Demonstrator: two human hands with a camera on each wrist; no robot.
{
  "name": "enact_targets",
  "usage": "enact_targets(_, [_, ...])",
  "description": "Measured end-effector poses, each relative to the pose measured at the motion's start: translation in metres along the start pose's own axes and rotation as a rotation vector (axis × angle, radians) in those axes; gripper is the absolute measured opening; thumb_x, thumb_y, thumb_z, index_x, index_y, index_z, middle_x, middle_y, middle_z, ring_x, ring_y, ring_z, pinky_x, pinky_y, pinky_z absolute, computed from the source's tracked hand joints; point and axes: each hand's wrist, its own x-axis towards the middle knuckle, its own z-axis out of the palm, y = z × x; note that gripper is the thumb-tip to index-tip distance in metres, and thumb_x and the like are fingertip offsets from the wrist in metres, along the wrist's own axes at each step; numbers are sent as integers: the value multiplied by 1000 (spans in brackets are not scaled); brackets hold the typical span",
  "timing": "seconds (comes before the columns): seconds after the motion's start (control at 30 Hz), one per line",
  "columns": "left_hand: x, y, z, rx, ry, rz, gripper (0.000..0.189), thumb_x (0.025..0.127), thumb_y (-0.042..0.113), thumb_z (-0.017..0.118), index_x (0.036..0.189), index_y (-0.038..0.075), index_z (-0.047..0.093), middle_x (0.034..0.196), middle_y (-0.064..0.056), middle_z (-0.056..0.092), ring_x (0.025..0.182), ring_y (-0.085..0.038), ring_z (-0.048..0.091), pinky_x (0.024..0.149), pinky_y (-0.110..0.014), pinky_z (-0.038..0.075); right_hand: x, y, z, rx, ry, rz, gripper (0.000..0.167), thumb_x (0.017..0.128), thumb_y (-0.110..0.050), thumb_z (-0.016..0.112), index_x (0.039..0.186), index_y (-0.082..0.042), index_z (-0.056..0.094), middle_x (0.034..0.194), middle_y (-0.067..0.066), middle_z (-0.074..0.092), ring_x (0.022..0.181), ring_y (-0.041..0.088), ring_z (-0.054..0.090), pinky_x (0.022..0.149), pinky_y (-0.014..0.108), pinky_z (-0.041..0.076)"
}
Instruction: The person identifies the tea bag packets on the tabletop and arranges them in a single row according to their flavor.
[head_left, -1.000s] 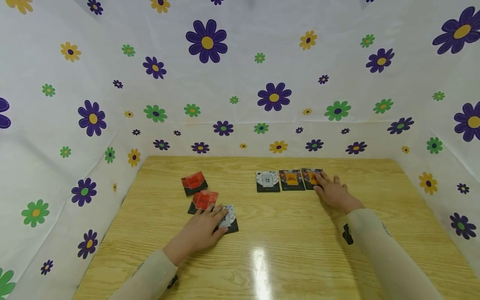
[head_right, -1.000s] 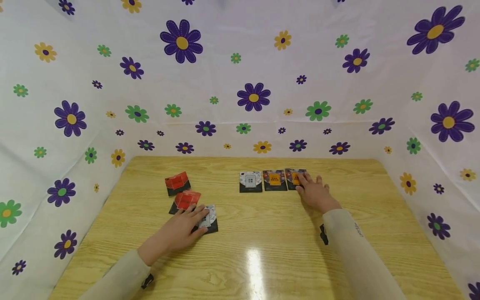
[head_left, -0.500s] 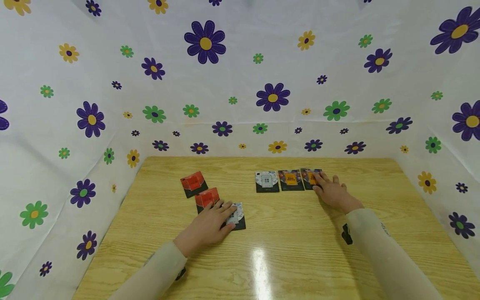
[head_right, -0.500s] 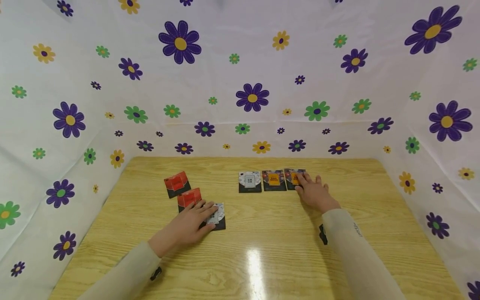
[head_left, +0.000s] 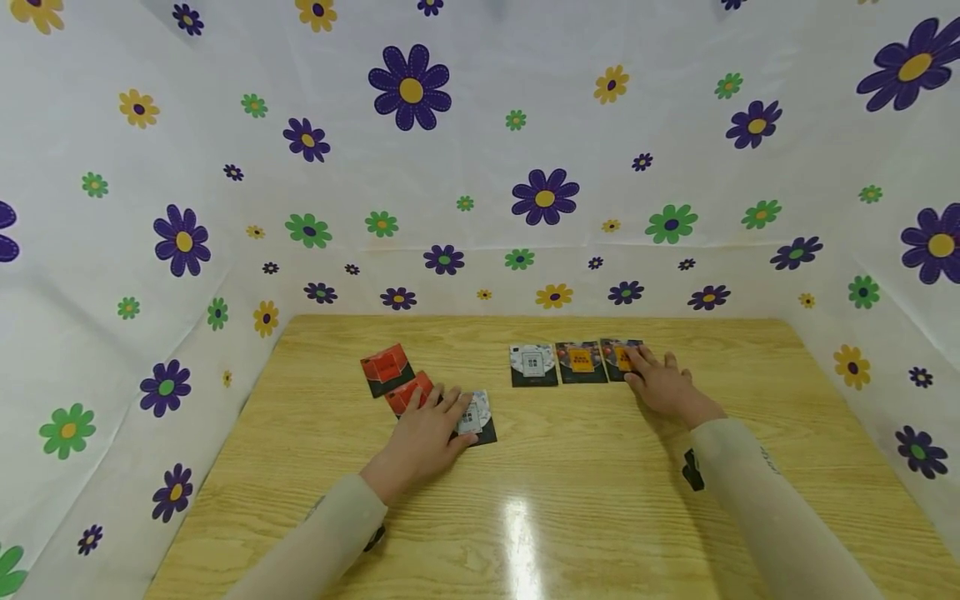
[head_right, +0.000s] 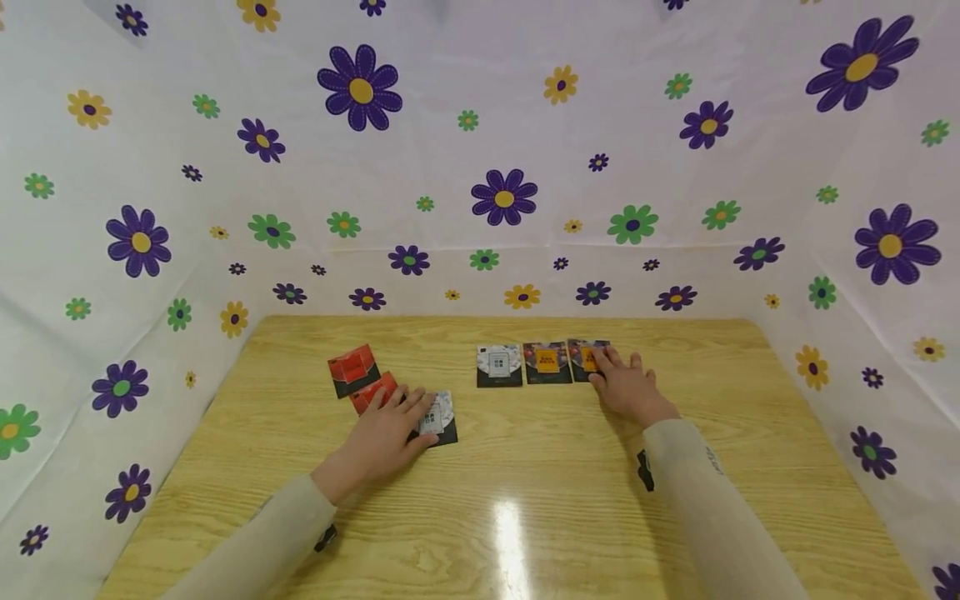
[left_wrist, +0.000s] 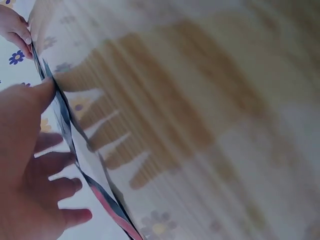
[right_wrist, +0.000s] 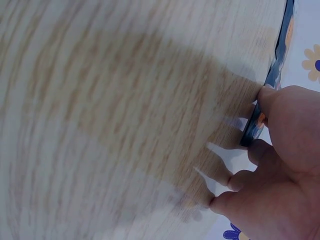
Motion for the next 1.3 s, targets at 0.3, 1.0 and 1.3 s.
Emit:
enact_targets(0.3, [8,-3,2,95,28,-115,79,103,64,52,159,8,49,163,-13,50,158,-39,36,128,-65,25,-1,0,0,-1,0,-4,64,116,-32,36,167,2,16,171,33,11,149,73,6,112,89,18])
enact_targets(1.0, [34,-16,3,-60,6,-83,73,106,59,52,162,12,45,165,-14,45,156,-42,38,125,-66,30,-3,-1,1,13,3,-10,64,116,-32,36,168,0,16,171,34,11,149,73,3,111,89,16])
enact_targets(1.3, [46,-13,2,-78,-21,-108,73,107,58,51,163,12,42,167,-14,43,157,-41,35,126,-67,28,-3,-3,0,-6,7,-14,64,116,-32,37,167,2,17,170,35,12,148,74,6,110,89,19])
